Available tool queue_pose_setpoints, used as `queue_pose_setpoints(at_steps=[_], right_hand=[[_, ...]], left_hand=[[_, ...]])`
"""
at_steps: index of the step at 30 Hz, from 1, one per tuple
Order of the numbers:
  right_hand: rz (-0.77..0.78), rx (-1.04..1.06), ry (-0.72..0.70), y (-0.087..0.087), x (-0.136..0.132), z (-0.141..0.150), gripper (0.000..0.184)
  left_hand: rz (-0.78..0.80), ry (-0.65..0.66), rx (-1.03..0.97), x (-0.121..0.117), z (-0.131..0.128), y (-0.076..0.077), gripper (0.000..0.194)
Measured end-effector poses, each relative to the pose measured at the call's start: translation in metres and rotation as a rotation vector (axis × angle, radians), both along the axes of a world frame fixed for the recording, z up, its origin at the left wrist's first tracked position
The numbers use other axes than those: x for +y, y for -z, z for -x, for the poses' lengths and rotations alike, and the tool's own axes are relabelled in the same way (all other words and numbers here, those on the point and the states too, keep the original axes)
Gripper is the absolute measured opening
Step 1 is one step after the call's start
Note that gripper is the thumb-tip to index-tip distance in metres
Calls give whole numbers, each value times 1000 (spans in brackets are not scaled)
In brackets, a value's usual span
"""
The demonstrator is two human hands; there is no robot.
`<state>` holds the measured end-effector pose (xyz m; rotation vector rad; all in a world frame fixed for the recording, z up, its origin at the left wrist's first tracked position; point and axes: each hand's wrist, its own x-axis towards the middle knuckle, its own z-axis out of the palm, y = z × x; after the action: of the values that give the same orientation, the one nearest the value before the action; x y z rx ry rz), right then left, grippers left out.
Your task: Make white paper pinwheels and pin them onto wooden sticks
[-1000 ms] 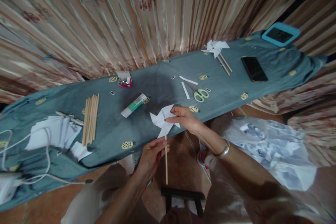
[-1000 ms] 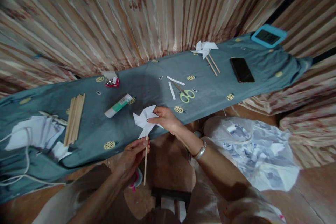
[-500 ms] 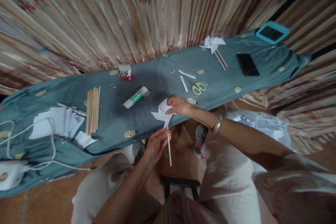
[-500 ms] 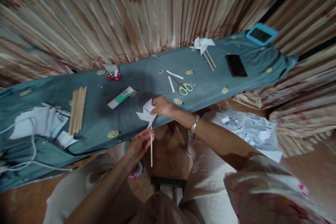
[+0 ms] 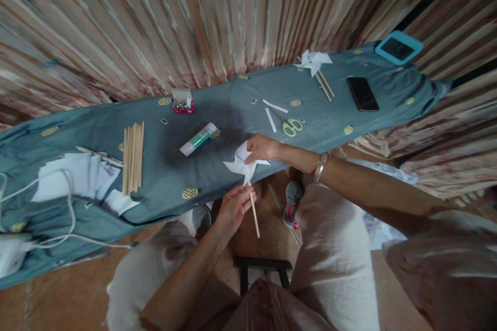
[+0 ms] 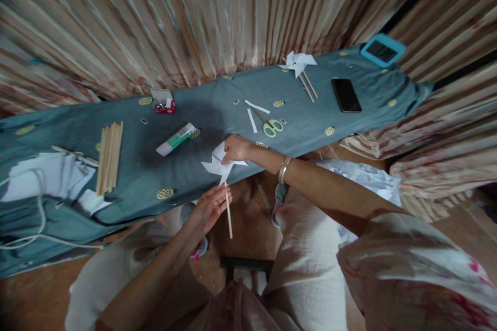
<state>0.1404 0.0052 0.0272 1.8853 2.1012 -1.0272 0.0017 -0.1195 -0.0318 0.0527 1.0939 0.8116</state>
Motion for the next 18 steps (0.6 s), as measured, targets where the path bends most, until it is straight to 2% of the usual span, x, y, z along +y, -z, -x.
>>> queue_pose_setpoints(at_steps=[12,18], right_hand=[[3,-36,-114,5,12,-1,25],[12,-23,-123,12,17,-4,24]], left_hand=[[-31,21,-7,-2,1,11,20],[-22,26,-6,0,1,7,20]])
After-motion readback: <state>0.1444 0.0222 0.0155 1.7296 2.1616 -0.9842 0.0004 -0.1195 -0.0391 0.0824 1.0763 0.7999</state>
